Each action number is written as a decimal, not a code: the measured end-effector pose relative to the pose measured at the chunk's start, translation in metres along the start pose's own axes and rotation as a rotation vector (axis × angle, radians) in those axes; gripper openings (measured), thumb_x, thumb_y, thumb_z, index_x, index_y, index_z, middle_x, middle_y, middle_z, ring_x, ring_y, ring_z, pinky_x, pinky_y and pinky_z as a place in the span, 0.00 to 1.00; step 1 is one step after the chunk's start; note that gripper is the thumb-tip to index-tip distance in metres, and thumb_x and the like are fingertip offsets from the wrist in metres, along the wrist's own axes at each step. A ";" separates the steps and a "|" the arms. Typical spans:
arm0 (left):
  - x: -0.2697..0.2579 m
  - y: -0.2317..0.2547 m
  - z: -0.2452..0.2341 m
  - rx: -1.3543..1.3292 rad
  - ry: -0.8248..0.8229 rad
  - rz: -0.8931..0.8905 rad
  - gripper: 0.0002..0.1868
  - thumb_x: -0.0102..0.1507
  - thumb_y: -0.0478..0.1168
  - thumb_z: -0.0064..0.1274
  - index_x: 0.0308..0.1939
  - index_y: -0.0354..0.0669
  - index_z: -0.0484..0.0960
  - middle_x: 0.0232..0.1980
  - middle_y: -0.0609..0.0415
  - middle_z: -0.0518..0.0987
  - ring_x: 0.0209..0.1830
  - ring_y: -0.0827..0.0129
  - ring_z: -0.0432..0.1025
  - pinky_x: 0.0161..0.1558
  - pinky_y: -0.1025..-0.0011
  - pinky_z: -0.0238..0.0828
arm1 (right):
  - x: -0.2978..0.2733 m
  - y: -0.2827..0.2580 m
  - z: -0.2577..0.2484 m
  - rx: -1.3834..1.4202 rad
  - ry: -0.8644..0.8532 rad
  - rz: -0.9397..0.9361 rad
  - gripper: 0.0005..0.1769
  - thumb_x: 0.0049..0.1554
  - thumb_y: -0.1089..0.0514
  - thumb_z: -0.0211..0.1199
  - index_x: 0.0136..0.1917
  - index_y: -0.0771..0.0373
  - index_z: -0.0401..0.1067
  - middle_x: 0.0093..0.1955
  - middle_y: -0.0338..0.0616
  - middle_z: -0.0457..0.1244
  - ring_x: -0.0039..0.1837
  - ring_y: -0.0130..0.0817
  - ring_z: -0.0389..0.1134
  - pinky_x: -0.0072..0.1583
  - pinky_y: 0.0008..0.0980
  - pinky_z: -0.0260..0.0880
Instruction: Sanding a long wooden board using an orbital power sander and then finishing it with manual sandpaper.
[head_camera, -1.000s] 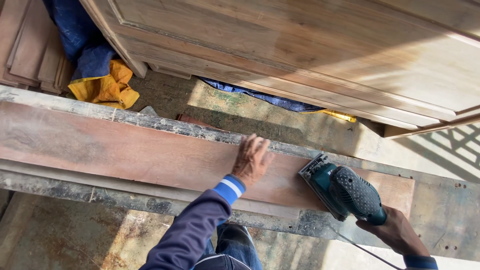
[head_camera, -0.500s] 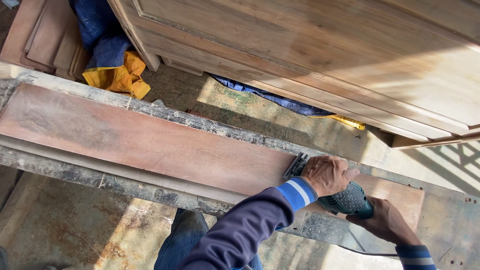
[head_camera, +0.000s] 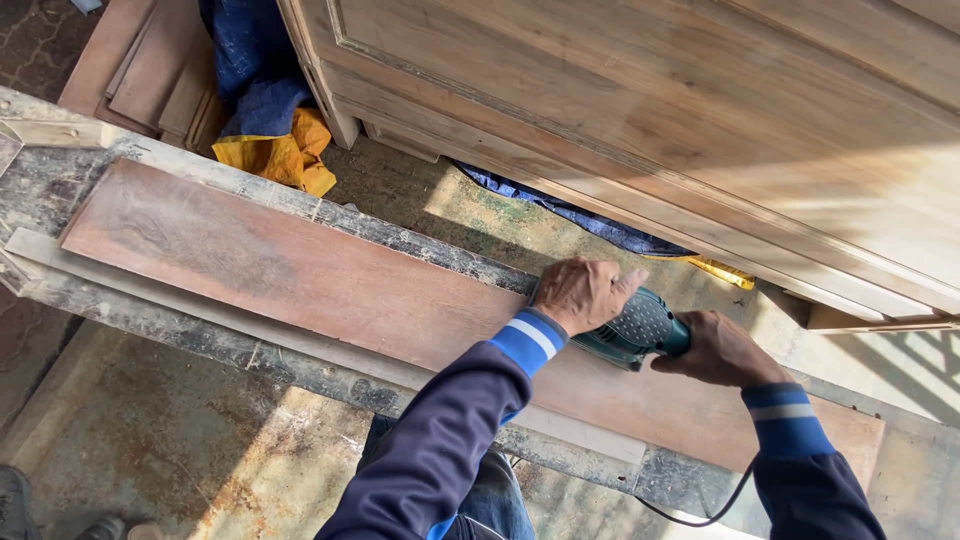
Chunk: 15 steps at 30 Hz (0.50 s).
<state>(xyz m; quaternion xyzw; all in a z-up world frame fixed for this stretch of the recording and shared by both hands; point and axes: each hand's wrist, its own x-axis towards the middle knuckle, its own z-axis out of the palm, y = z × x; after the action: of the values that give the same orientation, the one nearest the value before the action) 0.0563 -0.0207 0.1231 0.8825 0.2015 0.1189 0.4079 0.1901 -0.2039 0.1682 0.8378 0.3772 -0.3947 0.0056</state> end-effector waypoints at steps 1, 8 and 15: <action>0.000 -0.010 -0.008 -0.001 0.000 -0.002 0.34 0.68 0.65 0.40 0.18 0.46 0.79 0.22 0.40 0.78 0.23 0.49 0.76 0.30 0.52 0.73 | 0.006 -0.013 -0.003 -0.001 -0.002 -0.001 0.24 0.40 0.45 0.81 0.44 0.60 0.79 0.37 0.48 0.73 0.40 0.42 0.76 0.49 0.42 0.76; -0.005 -0.060 -0.074 0.012 0.014 -0.087 0.33 0.68 0.64 0.42 0.17 0.46 0.76 0.18 0.44 0.77 0.18 0.52 0.74 0.25 0.54 0.70 | 0.038 -0.090 -0.015 0.003 -0.016 -0.175 0.25 0.40 0.47 0.78 0.49 0.57 0.78 0.42 0.48 0.73 0.45 0.44 0.75 0.51 0.43 0.74; -0.012 -0.079 -0.105 0.006 0.133 -0.065 0.28 0.68 0.61 0.45 0.26 0.47 0.85 0.25 0.44 0.81 0.26 0.49 0.78 0.30 0.54 0.72 | 0.054 -0.123 -0.014 -0.022 -0.020 -0.256 0.26 0.41 0.47 0.78 0.52 0.56 0.78 0.44 0.47 0.73 0.47 0.44 0.75 0.53 0.41 0.75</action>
<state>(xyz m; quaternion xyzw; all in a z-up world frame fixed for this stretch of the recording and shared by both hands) -0.0145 0.0908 0.1294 0.8669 0.2569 0.1633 0.3948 0.1426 -0.0776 0.1769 0.7787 0.4852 -0.3964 -0.0317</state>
